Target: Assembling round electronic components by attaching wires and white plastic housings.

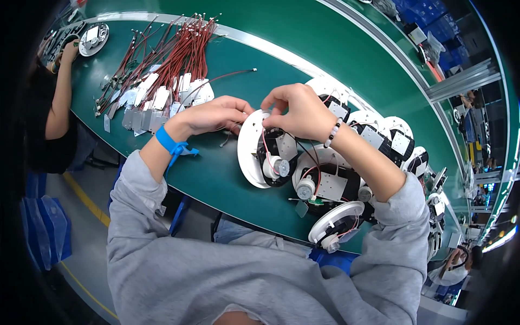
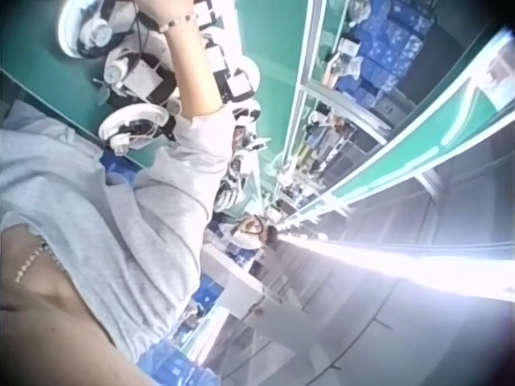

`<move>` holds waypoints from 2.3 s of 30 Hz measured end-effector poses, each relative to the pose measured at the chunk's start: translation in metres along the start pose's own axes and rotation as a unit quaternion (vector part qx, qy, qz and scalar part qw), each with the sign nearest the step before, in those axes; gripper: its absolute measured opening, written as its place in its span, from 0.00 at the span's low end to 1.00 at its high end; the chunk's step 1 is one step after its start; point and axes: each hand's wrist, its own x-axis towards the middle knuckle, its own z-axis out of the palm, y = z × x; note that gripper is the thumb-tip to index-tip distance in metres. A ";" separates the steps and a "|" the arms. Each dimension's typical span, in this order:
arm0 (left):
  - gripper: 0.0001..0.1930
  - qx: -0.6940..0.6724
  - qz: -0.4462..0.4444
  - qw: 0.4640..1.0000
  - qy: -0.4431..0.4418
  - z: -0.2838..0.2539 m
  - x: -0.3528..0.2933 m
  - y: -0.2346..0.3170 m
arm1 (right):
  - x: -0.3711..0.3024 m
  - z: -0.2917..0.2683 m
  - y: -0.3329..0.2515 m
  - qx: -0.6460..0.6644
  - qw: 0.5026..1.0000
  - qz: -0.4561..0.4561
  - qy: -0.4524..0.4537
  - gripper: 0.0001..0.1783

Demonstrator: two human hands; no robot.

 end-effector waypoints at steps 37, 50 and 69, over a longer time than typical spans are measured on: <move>0.14 0.618 0.259 0.560 0.487 0.023 -0.125 0.058 | -0.055 -0.034 -0.016 0.322 0.935 -0.099 -0.106 0.10; 0.15 0.304 0.173 0.934 0.070 0.092 -0.073 0.049 | -0.053 -0.026 -0.028 0.391 0.913 -0.043 -0.106 0.10; 0.11 0.549 0.325 0.676 0.369 0.018 -0.092 0.103 | -0.099 -0.049 -0.020 0.335 0.932 -0.085 0.112 0.15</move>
